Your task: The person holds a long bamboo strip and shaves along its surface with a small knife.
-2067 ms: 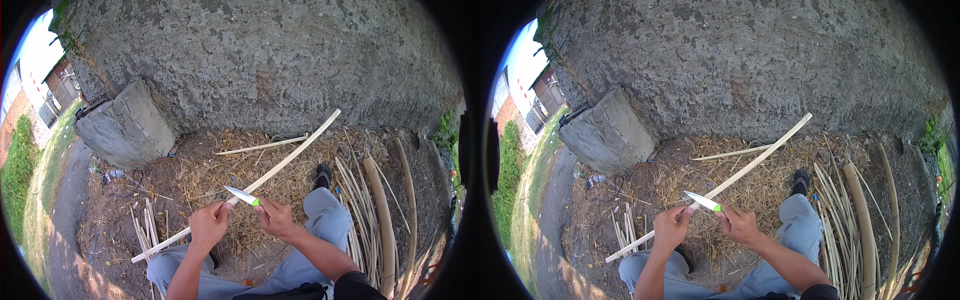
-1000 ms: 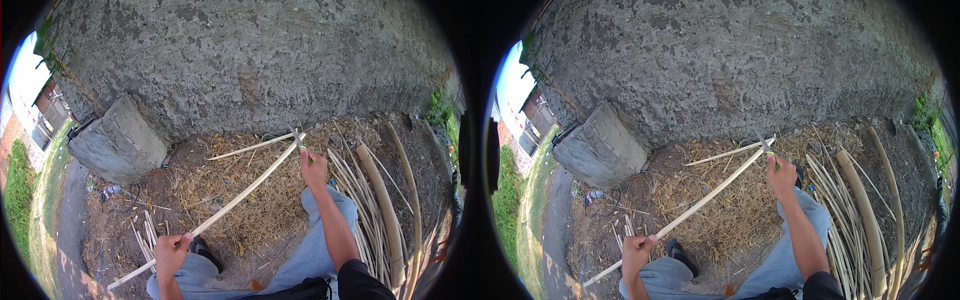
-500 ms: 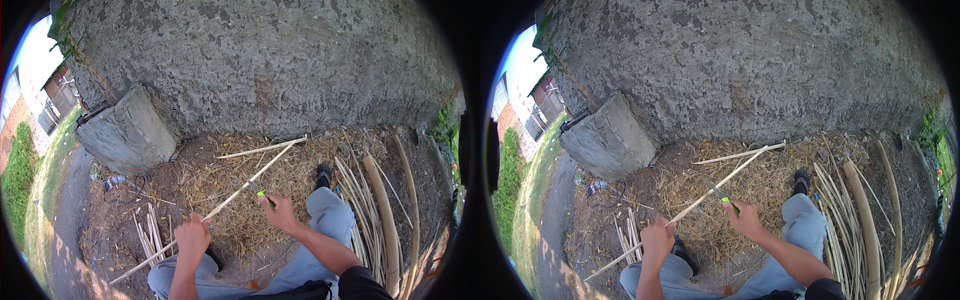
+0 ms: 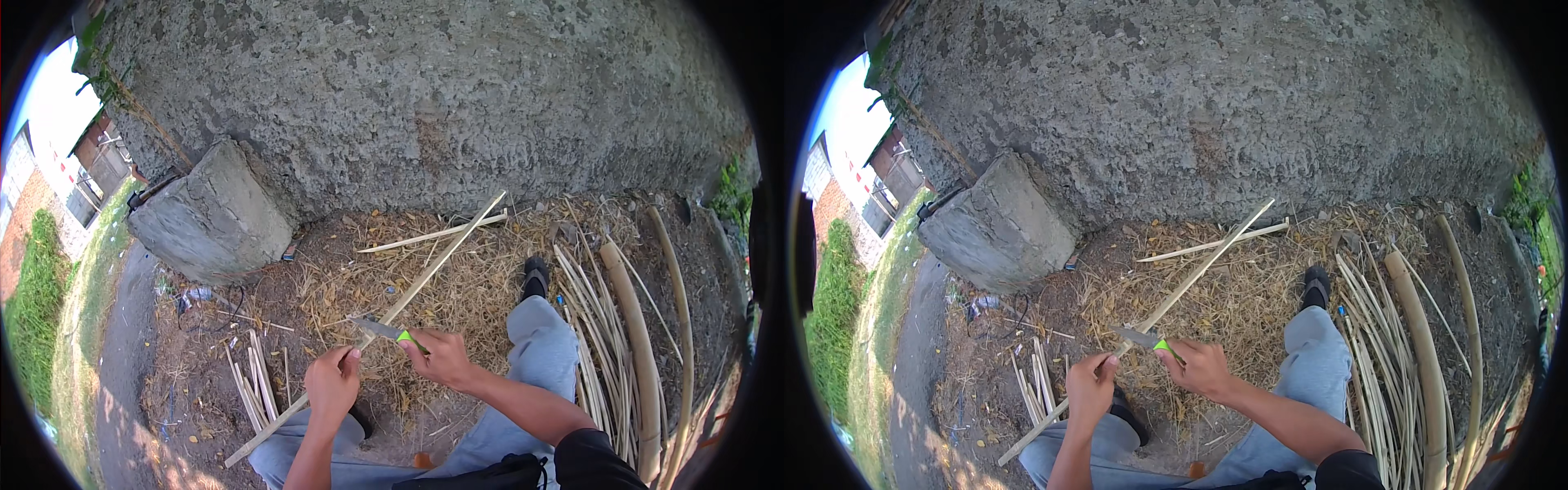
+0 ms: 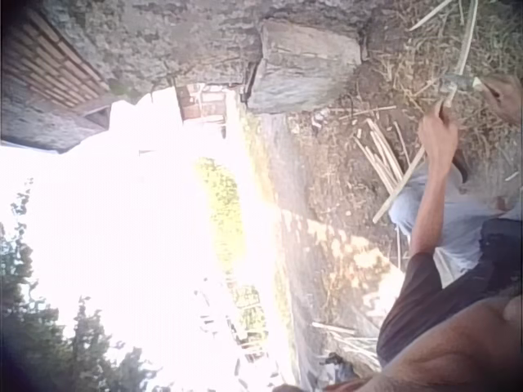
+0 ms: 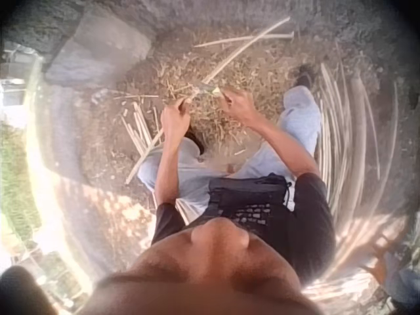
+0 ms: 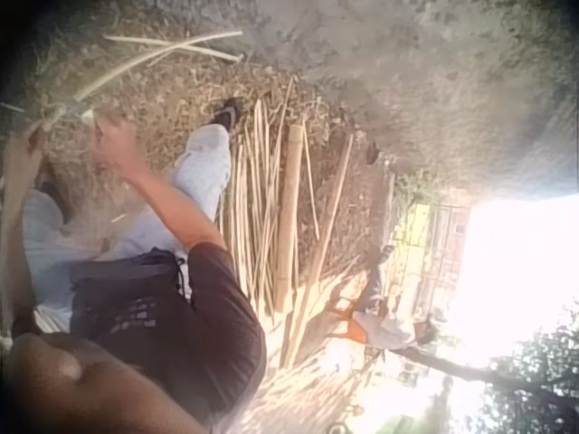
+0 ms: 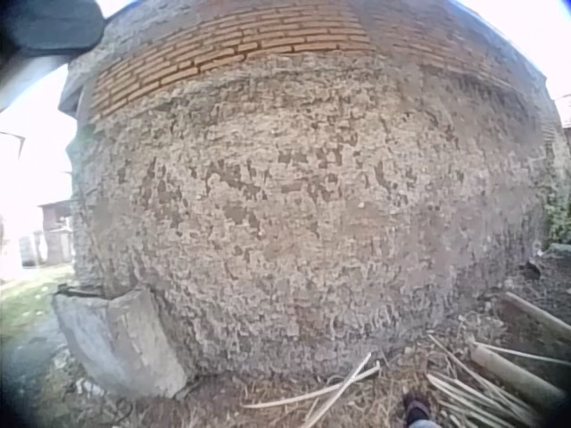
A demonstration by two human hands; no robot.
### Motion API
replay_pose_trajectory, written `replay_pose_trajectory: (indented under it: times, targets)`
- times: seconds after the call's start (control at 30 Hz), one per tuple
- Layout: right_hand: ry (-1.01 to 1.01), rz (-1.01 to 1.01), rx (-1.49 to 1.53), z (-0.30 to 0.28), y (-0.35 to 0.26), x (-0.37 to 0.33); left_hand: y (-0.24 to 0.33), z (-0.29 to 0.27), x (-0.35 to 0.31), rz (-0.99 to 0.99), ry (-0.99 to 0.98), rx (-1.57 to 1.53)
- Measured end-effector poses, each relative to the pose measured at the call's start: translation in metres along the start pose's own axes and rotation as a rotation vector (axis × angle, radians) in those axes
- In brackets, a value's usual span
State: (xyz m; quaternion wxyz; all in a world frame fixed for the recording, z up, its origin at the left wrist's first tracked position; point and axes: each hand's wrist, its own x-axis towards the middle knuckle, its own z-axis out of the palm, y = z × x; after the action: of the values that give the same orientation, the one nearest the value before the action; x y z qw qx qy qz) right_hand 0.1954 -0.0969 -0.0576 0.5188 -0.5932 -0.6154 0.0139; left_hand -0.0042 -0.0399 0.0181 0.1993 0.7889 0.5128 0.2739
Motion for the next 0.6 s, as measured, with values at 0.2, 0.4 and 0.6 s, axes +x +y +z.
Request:
replay_pose_trajectory:
  times: [0.2, 0.4, 0.6]
  targets:
    - [0.043, -0.085, -0.082, -0.005, -0.004, 0.004, 0.012, -0.006, -0.003, -0.099, -0.021, -0.087]
    - [0.037, -0.123, -0.094, -0.01, -0.009, 0.008, 0.012, -0.007, -0.005, -0.039, 0.052, -0.146]
    - [0.11, -0.132, 0.026, -0.014, -0.006, 0.01, 0.024, -0.03, 0.002, 0.217, 0.314, 0.142]
